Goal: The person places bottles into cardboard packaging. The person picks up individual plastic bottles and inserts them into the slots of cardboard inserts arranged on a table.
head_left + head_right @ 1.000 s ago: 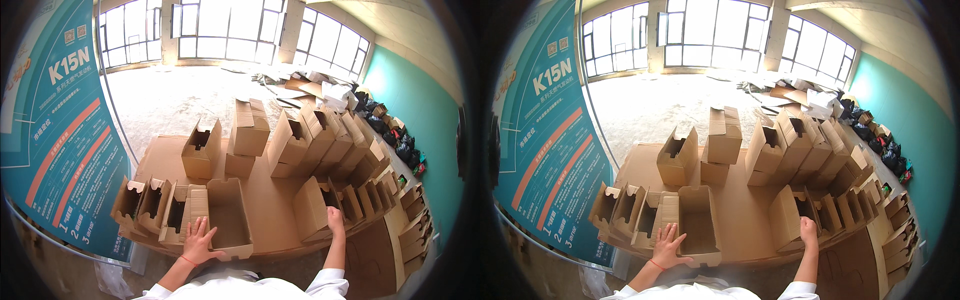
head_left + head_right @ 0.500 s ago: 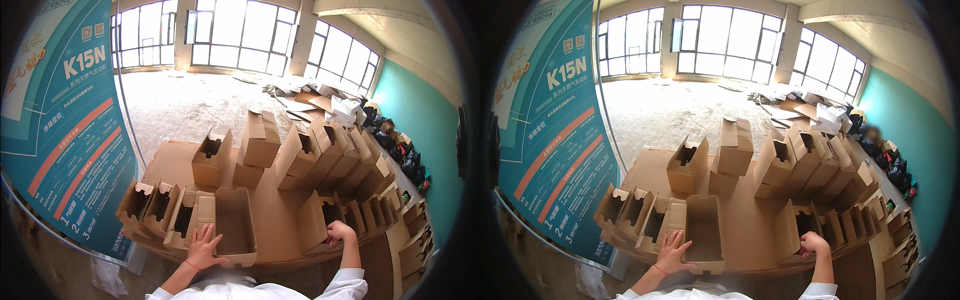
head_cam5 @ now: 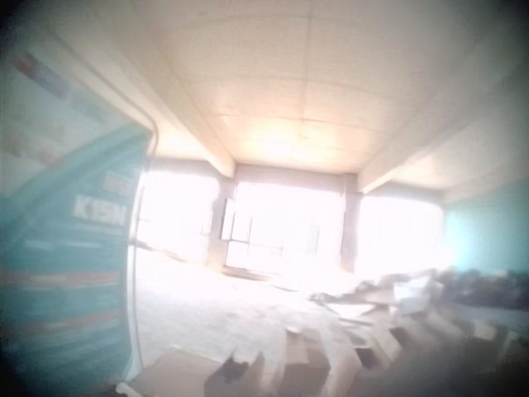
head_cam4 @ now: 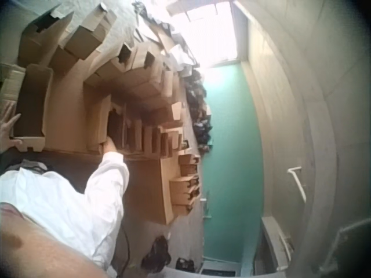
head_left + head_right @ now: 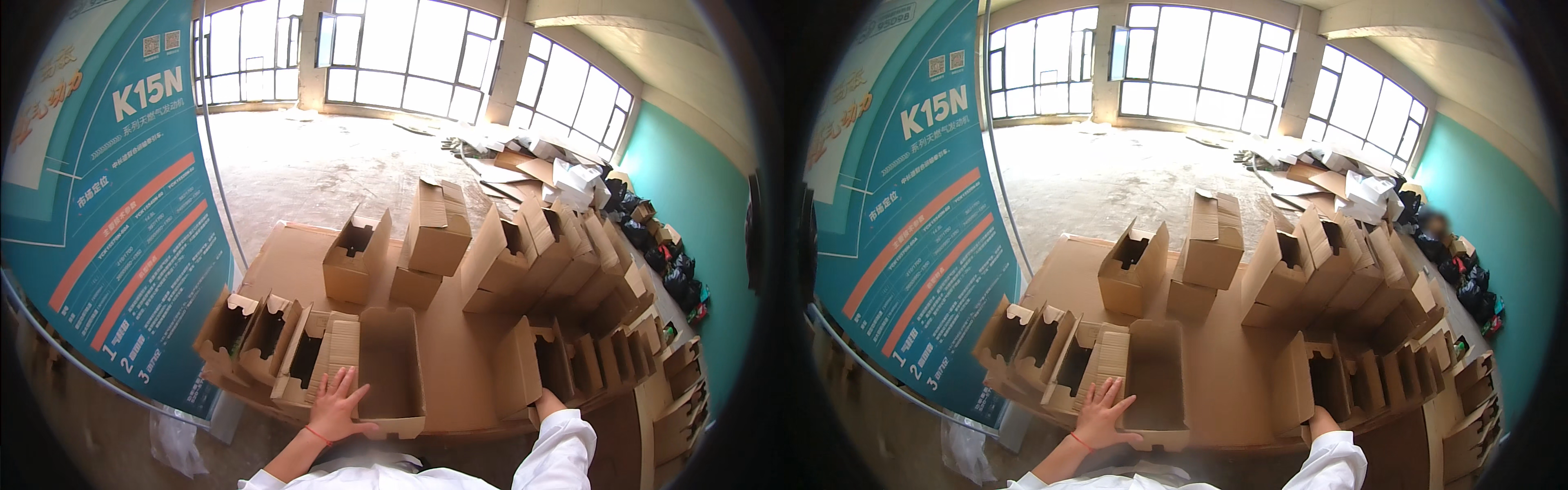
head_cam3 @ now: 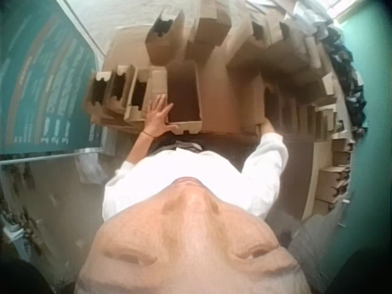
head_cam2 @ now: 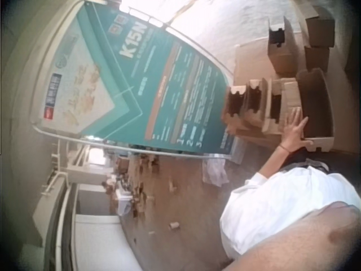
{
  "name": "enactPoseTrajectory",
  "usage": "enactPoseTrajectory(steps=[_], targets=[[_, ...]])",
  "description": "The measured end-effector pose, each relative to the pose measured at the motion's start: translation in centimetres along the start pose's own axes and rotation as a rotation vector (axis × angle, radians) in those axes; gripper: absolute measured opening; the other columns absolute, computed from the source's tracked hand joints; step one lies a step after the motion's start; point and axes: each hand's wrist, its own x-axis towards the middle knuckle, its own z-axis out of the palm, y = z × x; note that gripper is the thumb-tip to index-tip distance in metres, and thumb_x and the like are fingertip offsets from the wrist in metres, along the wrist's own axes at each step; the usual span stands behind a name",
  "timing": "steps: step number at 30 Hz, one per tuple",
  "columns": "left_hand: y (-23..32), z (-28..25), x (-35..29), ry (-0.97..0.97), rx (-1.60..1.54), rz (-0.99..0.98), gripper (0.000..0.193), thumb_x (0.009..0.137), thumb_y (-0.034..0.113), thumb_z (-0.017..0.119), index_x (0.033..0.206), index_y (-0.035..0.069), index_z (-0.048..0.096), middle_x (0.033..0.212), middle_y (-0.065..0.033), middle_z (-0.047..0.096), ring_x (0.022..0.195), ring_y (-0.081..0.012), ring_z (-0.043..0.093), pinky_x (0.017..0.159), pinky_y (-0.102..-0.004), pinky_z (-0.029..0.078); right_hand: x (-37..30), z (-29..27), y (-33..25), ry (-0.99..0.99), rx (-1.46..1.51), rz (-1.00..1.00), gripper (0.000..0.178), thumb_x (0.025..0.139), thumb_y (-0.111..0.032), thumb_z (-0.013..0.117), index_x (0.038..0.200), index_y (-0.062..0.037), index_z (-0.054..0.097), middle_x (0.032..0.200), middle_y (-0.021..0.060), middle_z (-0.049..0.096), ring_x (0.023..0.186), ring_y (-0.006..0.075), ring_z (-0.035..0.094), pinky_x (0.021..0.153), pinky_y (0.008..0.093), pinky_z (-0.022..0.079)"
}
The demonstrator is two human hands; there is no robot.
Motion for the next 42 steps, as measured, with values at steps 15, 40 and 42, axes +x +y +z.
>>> enactPoseTrajectory(steps=[15,40,42], targets=[[0.5,-0.3,0.4,0.023,-0.033,-0.005,0.084,0.06,0.065,0.076,0.129,0.02,0.06,0.151,-0.0157,0.032,0.143,-0.0284,0.024,0.116,-0.0506,0.009,4.4,-3.7,-1.2,0.733,-0.837,-0.528,0.045,0.077,-0.04,0.071,0.095,0.0006,0.061,0.091,0.0224,0.066,0.085,0.0339,0.066,0.07,0.0445,0.053],[0.2,0.4,0.3,0.006,-0.011,-0.05,0.125,0.059,0.068,0.075,0.148,-0.002,0.021,0.152,-0.015,0.031,0.143,-0.0267,0.024,0.118,-0.0492,0.009,-16.3,33.9,-13.8,0.372,-1.437,-1.649,0.034,0.072,-0.019,0.07,0.098,-0.005,0.055,0.093,0.0104,0.057,0.081,0.0207,0.061,0.064,0.0316,0.048],[0.3,0.6,0.6,0.042,-0.029,-0.043,0.119,0.06,0.065,0.075,0.146,-0.001,0.027,0.15,-0.0149,0.034,0.143,-0.0257,0.026,0.117,-0.0492,0.01,-13.7,35.8,-12.0,0.386,-1.583,-1.561,0.022,0.078,-0.017,0.063,0.096,-0.0061,0.056,0.09,0.0098,0.058,0.08,0.0198,0.062,0.064,0.0309,0.047]])
